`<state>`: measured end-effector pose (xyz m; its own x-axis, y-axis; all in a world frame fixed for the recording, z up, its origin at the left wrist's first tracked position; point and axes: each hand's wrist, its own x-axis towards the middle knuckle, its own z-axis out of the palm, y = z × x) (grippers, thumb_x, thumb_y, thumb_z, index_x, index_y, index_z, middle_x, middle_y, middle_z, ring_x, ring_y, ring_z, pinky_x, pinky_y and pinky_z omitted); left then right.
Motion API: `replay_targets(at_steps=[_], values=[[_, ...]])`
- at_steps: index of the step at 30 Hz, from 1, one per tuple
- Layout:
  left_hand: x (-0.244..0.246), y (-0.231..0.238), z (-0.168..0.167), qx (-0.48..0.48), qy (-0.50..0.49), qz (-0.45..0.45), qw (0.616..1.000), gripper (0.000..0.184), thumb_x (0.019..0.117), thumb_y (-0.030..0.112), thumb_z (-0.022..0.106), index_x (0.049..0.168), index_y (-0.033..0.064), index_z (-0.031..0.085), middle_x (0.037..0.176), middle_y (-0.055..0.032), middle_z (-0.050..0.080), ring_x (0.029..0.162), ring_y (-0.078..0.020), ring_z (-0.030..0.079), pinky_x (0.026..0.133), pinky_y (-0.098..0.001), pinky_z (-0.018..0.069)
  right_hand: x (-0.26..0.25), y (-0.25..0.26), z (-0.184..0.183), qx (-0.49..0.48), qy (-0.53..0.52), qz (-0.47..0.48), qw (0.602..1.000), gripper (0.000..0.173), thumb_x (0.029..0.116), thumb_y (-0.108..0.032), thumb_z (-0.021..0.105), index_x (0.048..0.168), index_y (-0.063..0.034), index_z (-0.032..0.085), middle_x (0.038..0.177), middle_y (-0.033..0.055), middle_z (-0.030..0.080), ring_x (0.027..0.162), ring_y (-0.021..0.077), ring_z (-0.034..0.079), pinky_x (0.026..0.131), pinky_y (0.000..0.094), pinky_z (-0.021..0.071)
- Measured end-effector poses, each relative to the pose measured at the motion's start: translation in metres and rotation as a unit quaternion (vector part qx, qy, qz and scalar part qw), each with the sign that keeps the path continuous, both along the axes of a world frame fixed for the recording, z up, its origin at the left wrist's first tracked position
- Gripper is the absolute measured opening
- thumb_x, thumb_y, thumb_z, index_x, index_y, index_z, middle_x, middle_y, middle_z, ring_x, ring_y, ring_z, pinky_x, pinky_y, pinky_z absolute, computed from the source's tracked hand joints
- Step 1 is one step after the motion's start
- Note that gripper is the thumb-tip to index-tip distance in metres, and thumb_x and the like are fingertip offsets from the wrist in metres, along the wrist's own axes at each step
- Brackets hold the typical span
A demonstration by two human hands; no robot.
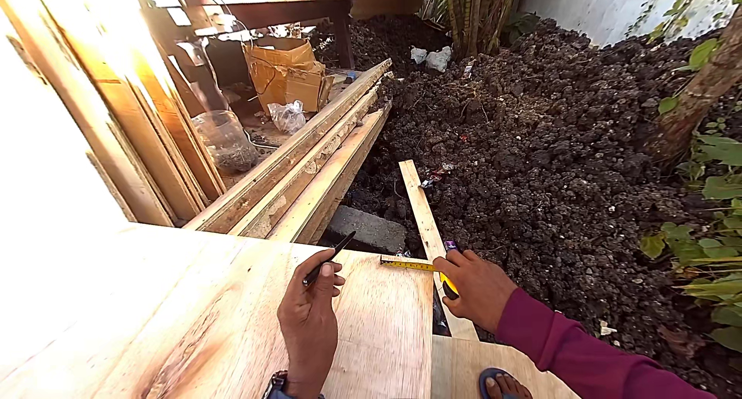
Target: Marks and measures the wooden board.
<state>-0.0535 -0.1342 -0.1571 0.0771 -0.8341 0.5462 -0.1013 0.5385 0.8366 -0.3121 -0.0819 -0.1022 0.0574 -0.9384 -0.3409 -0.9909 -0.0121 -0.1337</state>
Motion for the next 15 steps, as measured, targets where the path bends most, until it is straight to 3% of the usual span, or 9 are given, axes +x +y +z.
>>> replay_targets(at_steps=[15], values=[[0.0007, -0.0006, 0.0000, 0.003, 0.009, -0.005, 1.000, 0.030, 0.1068, 0.021, 0.050, 0.127, 0.0032, 0.063, 0.096, -0.0048, 0.071, 0.077, -0.0140, 0.069, 0.060, -0.0220, 0.0566, 0.0012, -0.0005, 0.0000, -0.001, 0.002, -0.003, 1.000, 0.055, 0.0925, -0.031, 0.072, 0.144, -0.0212, 0.055, 0.134, 0.0097, 0.058, 0.122, 0.0345, 0.057, 0.086, 0.0501, 0.0557]])
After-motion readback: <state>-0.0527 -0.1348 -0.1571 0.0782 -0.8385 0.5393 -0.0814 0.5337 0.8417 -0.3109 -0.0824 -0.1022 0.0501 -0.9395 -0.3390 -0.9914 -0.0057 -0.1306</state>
